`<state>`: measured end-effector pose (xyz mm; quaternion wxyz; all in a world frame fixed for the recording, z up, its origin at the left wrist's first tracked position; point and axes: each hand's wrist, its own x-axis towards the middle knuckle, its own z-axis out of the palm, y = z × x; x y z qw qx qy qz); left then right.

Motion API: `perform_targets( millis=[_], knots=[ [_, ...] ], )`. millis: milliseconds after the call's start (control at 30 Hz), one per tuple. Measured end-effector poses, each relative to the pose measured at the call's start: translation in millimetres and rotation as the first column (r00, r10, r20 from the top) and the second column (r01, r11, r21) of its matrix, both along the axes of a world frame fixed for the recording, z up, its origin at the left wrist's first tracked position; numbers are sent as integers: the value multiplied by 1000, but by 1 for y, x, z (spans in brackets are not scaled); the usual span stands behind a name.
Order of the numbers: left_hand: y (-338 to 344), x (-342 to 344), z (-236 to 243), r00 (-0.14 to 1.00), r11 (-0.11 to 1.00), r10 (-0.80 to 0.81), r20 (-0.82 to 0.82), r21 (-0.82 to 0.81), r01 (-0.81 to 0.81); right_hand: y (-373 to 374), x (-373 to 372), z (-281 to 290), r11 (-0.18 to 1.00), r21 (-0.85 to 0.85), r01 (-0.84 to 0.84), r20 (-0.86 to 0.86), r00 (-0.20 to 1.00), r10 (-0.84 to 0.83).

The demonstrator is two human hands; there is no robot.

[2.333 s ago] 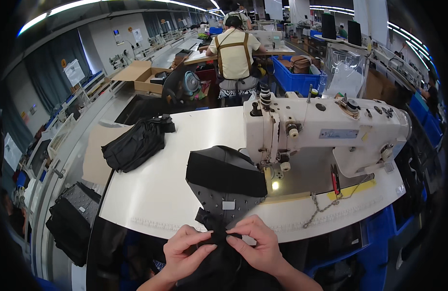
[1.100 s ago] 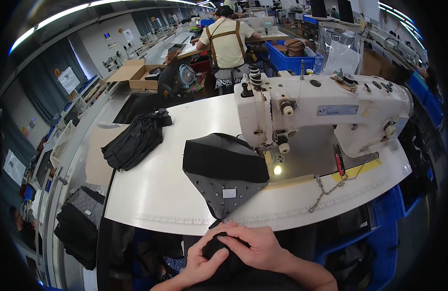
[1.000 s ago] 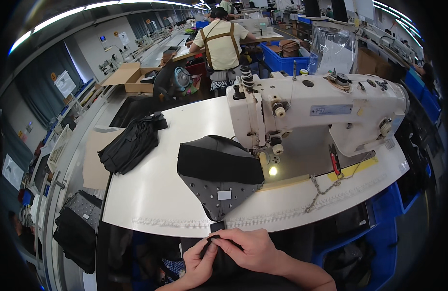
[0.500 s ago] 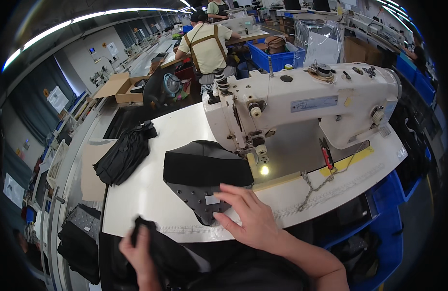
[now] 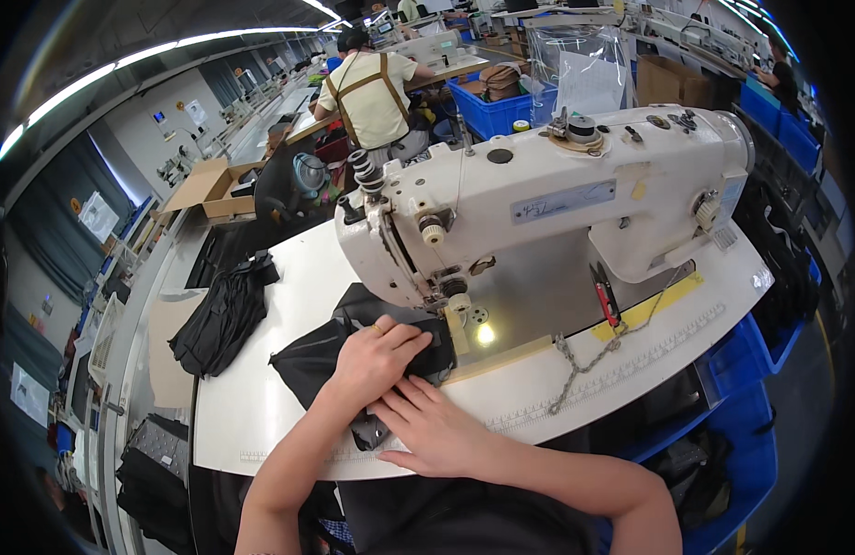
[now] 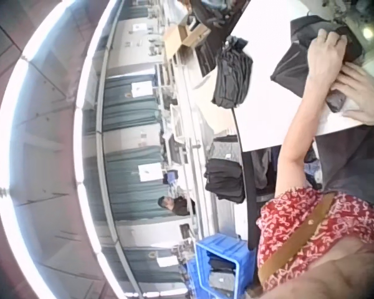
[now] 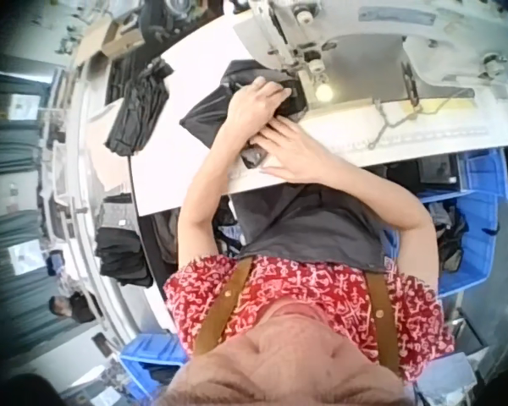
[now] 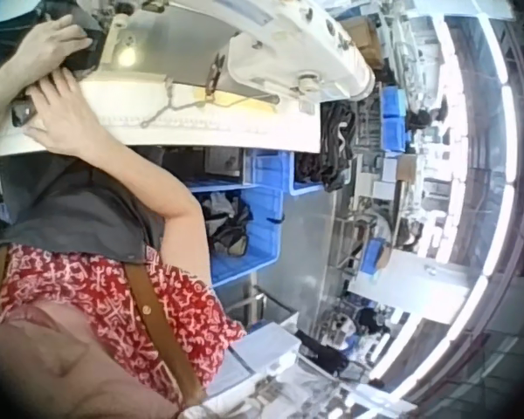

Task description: The person aligns fabric pieces by hand, stitches them together using a sewing machine, sews an additional fabric section onto the piece, and holds the stitched fabric.

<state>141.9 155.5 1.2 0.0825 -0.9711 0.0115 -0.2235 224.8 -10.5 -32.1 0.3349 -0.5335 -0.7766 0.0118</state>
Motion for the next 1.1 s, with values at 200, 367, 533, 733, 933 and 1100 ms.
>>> perform_targets(
  millis=[200, 367, 533, 733, 933, 1100],
  knots=[
    [-11, -6, -8, 997, 977, 58, 53, -210, -46, -12, 70, 10, 986, 155, -53, -10, 998, 56],
    [-9, 0, -6, 993, 998, 15, 114, -70, -7, -12, 100, 11, 991, 131, -32, 331, 944, -13],
    [-9, 10, -1, 999, 1000, -8, 38, -17, 9, -6, 108, 8, 983, 168, -78, 272, 962, 30],
    [-11, 2, -2, 998, 963, 48, -27, -264, -53, -4, 105, 11, 983, 175, -51, 183, 983, 18],
    [-11, 5, -4, 1000, 959, -1, 24, -284, 8, -4, 107, 5, 981, 191, -18, 145, 989, -10],
    [-8, 9, -7, 998, 972, -53, 18, -227, 56, -4, 107, 7, 985, 172, -23, 132, 991, 0]
  ],
)
